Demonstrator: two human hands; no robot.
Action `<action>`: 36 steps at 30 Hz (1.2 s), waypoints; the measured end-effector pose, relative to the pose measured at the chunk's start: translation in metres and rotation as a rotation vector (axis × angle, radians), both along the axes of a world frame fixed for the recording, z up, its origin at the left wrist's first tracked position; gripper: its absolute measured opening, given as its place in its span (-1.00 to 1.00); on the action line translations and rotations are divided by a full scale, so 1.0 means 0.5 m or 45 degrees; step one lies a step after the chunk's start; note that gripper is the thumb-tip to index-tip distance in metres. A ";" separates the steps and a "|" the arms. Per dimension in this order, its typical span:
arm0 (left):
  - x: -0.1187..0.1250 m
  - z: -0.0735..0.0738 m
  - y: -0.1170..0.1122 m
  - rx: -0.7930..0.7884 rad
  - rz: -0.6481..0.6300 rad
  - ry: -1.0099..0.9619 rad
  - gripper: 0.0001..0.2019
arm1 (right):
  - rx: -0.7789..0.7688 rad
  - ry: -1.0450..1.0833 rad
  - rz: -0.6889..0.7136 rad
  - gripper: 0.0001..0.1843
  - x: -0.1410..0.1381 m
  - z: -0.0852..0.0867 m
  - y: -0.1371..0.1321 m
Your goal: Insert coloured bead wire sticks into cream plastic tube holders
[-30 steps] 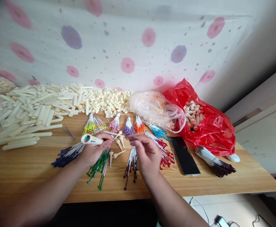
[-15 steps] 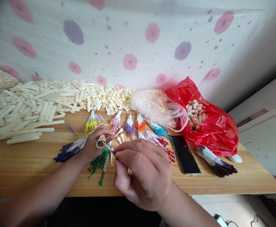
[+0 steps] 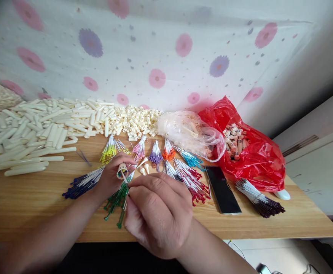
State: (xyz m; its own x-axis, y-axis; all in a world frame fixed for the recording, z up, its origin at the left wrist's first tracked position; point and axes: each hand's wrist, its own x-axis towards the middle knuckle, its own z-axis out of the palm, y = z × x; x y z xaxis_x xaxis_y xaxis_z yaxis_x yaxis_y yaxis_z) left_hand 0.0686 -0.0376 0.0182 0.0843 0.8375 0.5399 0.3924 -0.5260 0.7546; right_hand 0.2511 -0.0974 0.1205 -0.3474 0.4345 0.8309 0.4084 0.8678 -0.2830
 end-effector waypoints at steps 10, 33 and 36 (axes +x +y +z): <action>-0.002 -0.005 -0.001 0.037 -0.002 0.040 -0.85 | -0.005 0.052 -0.016 -0.78 -0.009 -0.014 0.006; -0.013 -0.003 -0.013 0.196 0.065 0.259 -0.48 | -0.247 0.076 -0.125 -0.83 -0.007 -0.095 0.053; -0.015 -0.005 -0.013 0.216 0.083 0.267 -0.47 | -0.269 0.096 -0.148 -0.89 -0.008 -0.098 0.058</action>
